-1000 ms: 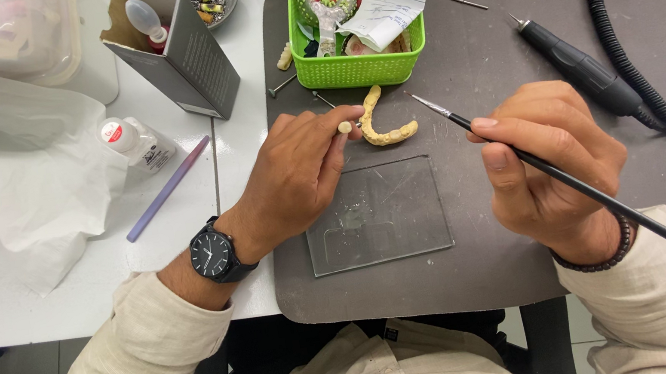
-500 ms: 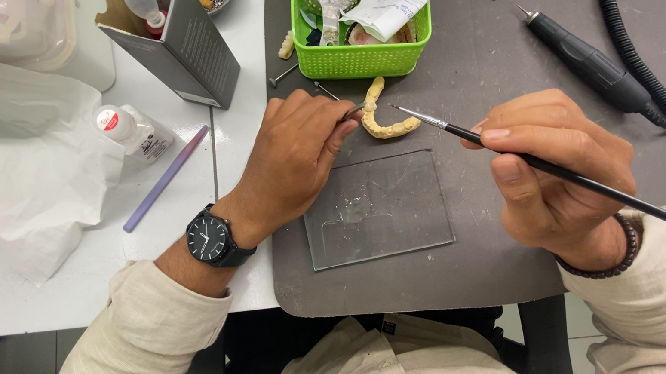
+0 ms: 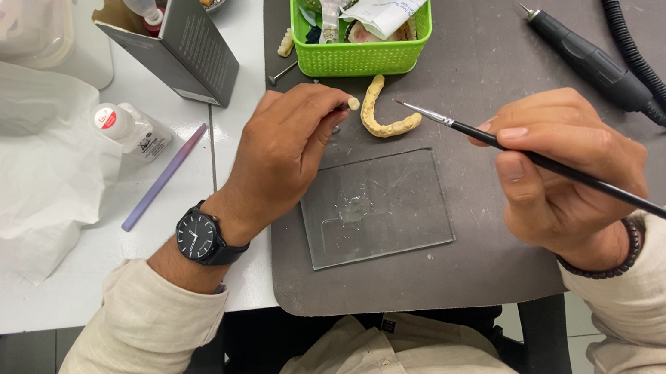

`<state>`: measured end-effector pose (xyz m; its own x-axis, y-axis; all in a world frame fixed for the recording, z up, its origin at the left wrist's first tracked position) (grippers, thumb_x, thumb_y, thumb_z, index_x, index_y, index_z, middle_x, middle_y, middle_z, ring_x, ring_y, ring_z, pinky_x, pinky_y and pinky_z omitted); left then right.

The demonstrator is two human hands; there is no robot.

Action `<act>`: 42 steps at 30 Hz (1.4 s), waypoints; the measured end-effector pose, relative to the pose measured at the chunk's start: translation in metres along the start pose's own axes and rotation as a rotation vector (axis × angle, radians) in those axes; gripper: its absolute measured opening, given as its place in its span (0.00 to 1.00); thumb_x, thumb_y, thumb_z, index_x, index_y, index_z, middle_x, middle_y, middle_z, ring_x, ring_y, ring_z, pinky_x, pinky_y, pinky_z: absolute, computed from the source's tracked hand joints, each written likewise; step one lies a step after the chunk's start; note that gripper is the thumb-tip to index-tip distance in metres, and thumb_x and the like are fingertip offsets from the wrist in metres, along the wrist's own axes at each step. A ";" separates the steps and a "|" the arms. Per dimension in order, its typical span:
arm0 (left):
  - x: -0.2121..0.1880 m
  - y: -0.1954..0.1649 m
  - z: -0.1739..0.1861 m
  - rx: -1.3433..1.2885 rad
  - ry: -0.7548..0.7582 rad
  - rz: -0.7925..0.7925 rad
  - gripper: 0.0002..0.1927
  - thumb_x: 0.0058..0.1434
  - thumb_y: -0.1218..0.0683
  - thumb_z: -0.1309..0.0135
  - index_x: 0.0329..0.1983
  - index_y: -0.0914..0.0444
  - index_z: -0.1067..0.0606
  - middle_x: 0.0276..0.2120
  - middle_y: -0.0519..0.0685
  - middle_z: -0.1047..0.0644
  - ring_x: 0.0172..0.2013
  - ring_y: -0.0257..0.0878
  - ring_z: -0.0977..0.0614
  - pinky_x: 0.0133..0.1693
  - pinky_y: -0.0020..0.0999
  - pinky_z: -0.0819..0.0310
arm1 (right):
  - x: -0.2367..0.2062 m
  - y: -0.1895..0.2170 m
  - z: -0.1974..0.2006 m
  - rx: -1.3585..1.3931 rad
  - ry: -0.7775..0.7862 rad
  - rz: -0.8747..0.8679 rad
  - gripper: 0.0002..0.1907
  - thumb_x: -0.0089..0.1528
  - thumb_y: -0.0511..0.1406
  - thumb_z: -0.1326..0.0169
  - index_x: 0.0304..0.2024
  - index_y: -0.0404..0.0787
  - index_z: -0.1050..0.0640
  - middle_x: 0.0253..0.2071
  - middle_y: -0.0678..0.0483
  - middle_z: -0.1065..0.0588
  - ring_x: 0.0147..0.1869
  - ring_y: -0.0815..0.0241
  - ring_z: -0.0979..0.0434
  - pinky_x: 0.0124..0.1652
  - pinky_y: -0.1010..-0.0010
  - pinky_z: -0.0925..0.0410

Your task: The person holds a small dental prosthesis tooth with hemostat forceps in one hand and uses a fine brush in the other hand to apply and shape a white dental material onto the tooth, working over a glass slab on the bench. They repeatedly reposition the tooth and add material, with a partial denture arch and a green basket of dental cases on the work mat.

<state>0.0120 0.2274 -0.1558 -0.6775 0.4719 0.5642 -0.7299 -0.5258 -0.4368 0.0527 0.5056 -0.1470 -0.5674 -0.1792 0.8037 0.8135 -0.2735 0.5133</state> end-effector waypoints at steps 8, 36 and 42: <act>0.000 -0.004 -0.003 -0.129 0.054 0.035 0.11 0.71 0.63 0.45 0.56 0.68 0.28 0.48 0.55 0.22 0.44 0.46 0.16 0.44 0.32 0.17 | 0.011 0.018 0.003 -0.150 0.208 0.007 0.10 0.66 0.27 0.40 0.48 0.35 0.27 0.43 0.44 0.21 0.48 0.48 0.17 0.45 0.67 0.24; -0.005 -0.003 -0.008 -0.094 0.108 -0.033 0.14 0.68 0.65 0.43 0.56 0.67 0.27 0.48 0.53 0.24 0.46 0.45 0.18 0.45 0.34 0.20 | 0.006 0.017 -0.003 -0.105 0.167 -0.032 0.07 0.65 0.26 0.42 0.44 0.35 0.26 0.37 0.47 0.22 0.42 0.53 0.18 0.40 0.70 0.25; -0.004 -0.003 -0.009 -0.099 0.106 -0.034 0.14 0.68 0.65 0.43 0.56 0.67 0.27 0.48 0.53 0.24 0.46 0.45 0.18 0.45 0.34 0.20 | 0.007 0.019 0.000 -0.096 0.184 -0.034 0.07 0.65 0.26 0.43 0.44 0.36 0.26 0.37 0.47 0.22 0.43 0.53 0.18 0.42 0.70 0.24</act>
Point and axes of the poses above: each hand's wrist, its own x-axis towards the middle knuckle, its own z-axis out of the back of the hand, y = z × x, the point moved 1 cm from there along x, towards the middle knuckle
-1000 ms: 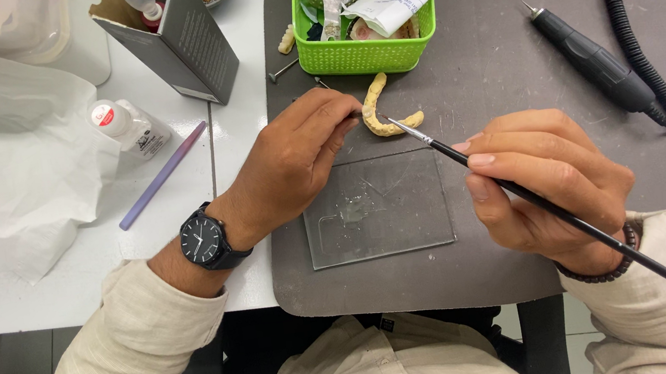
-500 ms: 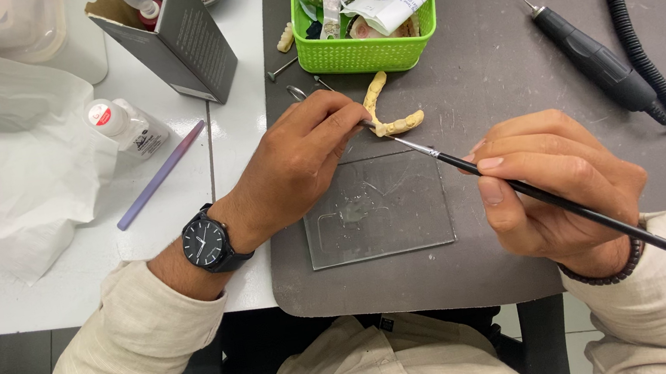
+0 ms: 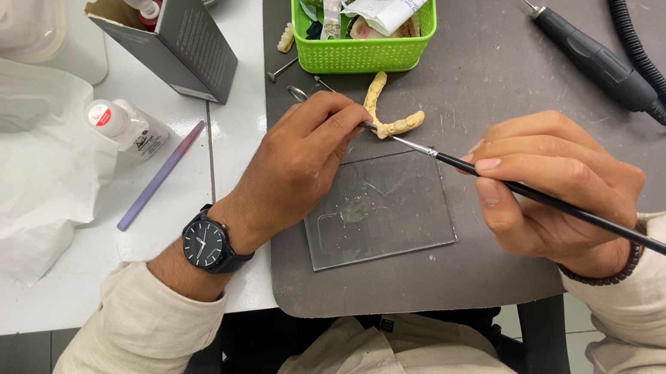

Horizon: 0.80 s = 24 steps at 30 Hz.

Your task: The person holds a small dental prosthesis tooth with hemostat forceps in one hand and uses a fine brush in the other hand to apply and shape a white dental material onto the tooth, working over a glass slab on the bench. They repeatedly reposition the tooth and add material, with a partial denture arch and a green basket of dental cases on the work mat.

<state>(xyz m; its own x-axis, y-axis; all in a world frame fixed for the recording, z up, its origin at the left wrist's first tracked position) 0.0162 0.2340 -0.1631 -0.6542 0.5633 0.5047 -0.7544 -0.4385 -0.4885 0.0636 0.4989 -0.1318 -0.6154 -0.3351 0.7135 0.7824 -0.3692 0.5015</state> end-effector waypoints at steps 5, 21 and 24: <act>0.000 -0.001 0.000 -0.013 -0.003 0.009 0.13 0.68 0.65 0.43 0.55 0.67 0.27 0.48 0.53 0.24 0.45 0.45 0.18 0.44 0.35 0.20 | 0.001 -0.001 -0.002 -0.007 -0.006 0.016 0.07 0.64 0.27 0.42 0.43 0.36 0.26 0.36 0.47 0.22 0.44 0.52 0.18 0.41 0.69 0.24; -0.001 0.001 -0.002 -0.018 0.001 0.016 0.14 0.69 0.65 0.43 0.56 0.67 0.27 0.48 0.53 0.24 0.45 0.45 0.18 0.45 0.34 0.19 | 0.002 0.000 -0.002 -0.012 -0.001 0.024 0.07 0.64 0.27 0.42 0.44 0.36 0.26 0.36 0.46 0.22 0.44 0.51 0.17 0.41 0.68 0.23; -0.001 0.001 -0.001 -0.010 -0.001 0.007 0.14 0.68 0.65 0.43 0.56 0.67 0.27 0.48 0.53 0.24 0.46 0.45 0.18 0.45 0.34 0.19 | 0.002 0.000 -0.002 -0.011 0.003 0.033 0.08 0.64 0.27 0.42 0.43 0.36 0.26 0.36 0.47 0.22 0.44 0.51 0.17 0.41 0.68 0.24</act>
Point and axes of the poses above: each hand's wrist, its own x-axis towards the middle knuckle, its own z-axis out of the back of the hand, y = z × x, the point moved 1 cm from there along x, towards the middle knuckle
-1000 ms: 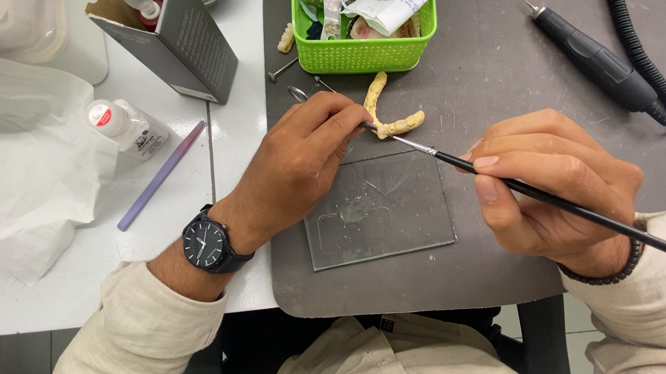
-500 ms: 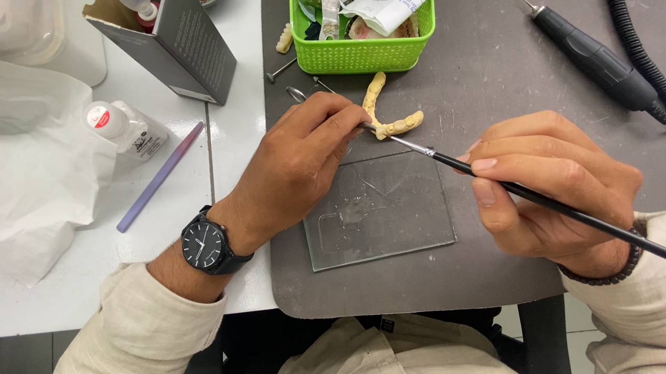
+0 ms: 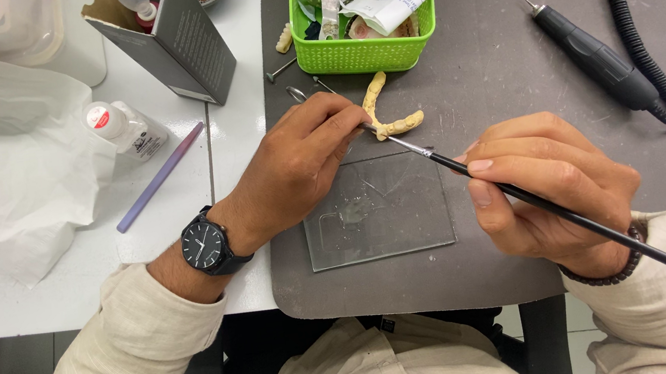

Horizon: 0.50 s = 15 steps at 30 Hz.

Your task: The person holds a small dental prosthesis tooth with hemostat forceps in one hand and uses a fine brush in the other hand to apply and shape a white dental material onto the tooth, working over a glass slab on the bench. They repeatedly reposition the tooth and add material, with a partial denture arch and a green basket of dental cases on the work mat.

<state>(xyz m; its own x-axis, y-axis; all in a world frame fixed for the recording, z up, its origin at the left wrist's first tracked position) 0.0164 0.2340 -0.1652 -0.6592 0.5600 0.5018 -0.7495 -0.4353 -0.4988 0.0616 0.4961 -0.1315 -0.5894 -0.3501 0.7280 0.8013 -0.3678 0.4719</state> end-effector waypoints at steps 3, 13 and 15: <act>0.000 0.000 0.000 0.000 -0.003 -0.002 0.14 0.68 0.65 0.43 0.56 0.67 0.27 0.48 0.53 0.24 0.45 0.45 0.18 0.45 0.35 0.19 | 0.000 0.001 0.001 -0.006 0.017 -0.005 0.08 0.64 0.26 0.42 0.44 0.36 0.27 0.37 0.47 0.21 0.45 0.50 0.17 0.42 0.68 0.24; 0.001 -0.001 0.001 -0.018 -0.001 0.017 0.12 0.70 0.64 0.43 0.55 0.67 0.27 0.48 0.53 0.24 0.45 0.45 0.18 0.44 0.35 0.20 | 0.001 0.003 0.003 -0.010 0.039 -0.017 0.10 0.64 0.26 0.41 0.46 0.36 0.27 0.37 0.47 0.21 0.46 0.51 0.17 0.43 0.67 0.23; 0.001 -0.001 0.001 -0.012 -0.011 0.011 0.12 0.70 0.64 0.43 0.55 0.67 0.27 0.48 0.53 0.24 0.45 0.45 0.18 0.45 0.35 0.20 | 0.001 0.003 0.003 -0.010 0.040 -0.012 0.10 0.63 0.26 0.41 0.46 0.36 0.27 0.37 0.47 0.22 0.46 0.50 0.17 0.43 0.67 0.23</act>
Point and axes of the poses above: each hand's wrist, its own x-axis towards the middle knuckle, its own z-axis out of the back of the hand, y = z × x, the point moved 1 cm from there along x, towards the middle knuckle
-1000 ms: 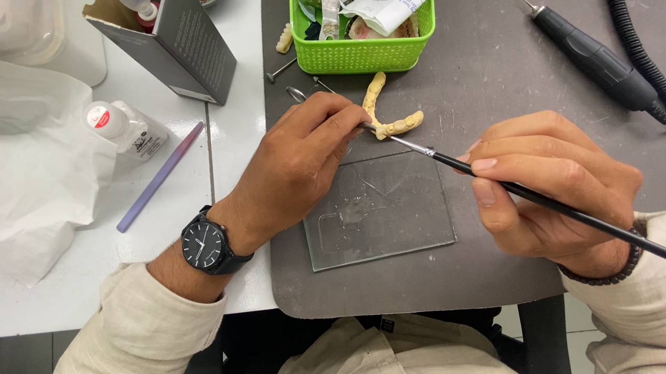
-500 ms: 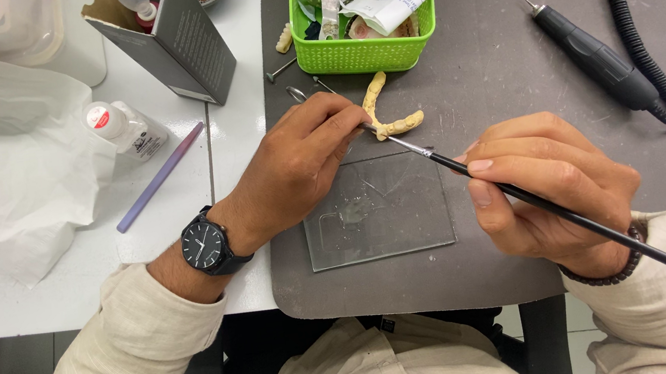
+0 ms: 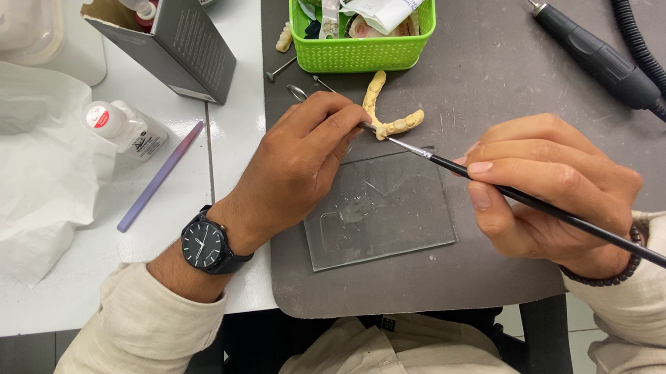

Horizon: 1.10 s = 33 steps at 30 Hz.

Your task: The person holds a small dental prosthesis tooth with hemostat forceps in one hand and uses a fine brush in the other hand to apply and shape a white dental material onto the tooth, working over a glass slab on the bench. They repeatedly reposition the tooth and add material, with a partial denture arch and a green basket of dental cases on the work mat.

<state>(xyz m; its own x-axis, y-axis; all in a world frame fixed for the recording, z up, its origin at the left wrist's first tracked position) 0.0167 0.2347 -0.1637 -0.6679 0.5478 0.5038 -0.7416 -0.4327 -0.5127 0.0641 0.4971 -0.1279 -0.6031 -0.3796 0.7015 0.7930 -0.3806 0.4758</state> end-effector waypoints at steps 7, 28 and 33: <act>0.000 0.001 0.000 -0.003 0.006 -0.003 0.13 0.69 0.64 0.43 0.56 0.67 0.27 0.48 0.53 0.24 0.45 0.45 0.18 0.45 0.35 0.20 | 0.000 -0.001 -0.001 0.007 0.000 0.003 0.10 0.64 0.26 0.42 0.46 0.36 0.27 0.37 0.47 0.22 0.45 0.51 0.17 0.42 0.68 0.23; 0.000 0.001 0.000 -0.017 0.004 -0.005 0.12 0.70 0.64 0.43 0.55 0.67 0.27 0.48 0.53 0.24 0.46 0.45 0.18 0.46 0.35 0.20 | 0.001 0.002 0.002 0.000 0.031 -0.020 0.10 0.63 0.26 0.42 0.45 0.36 0.28 0.37 0.47 0.22 0.45 0.50 0.18 0.45 0.64 0.23; 0.000 0.001 -0.001 -0.019 0.006 -0.002 0.12 0.70 0.64 0.43 0.55 0.67 0.27 0.48 0.53 0.24 0.46 0.45 0.18 0.46 0.35 0.20 | 0.001 0.002 0.002 0.002 0.026 -0.010 0.10 0.63 0.25 0.42 0.45 0.37 0.27 0.37 0.47 0.22 0.45 0.51 0.18 0.44 0.65 0.23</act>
<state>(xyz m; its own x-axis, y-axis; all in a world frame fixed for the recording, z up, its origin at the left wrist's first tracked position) 0.0162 0.2354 -0.1649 -0.6661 0.5532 0.5002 -0.7414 -0.4180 -0.5250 0.0649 0.4976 -0.1251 -0.6131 -0.3979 0.6825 0.7870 -0.3826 0.4839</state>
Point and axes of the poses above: each hand's wrist, its own x-axis towards the middle knuckle, its own z-axis out of the back of the hand, y = z × x, the point moved 1 cm from there along x, towards the middle knuckle
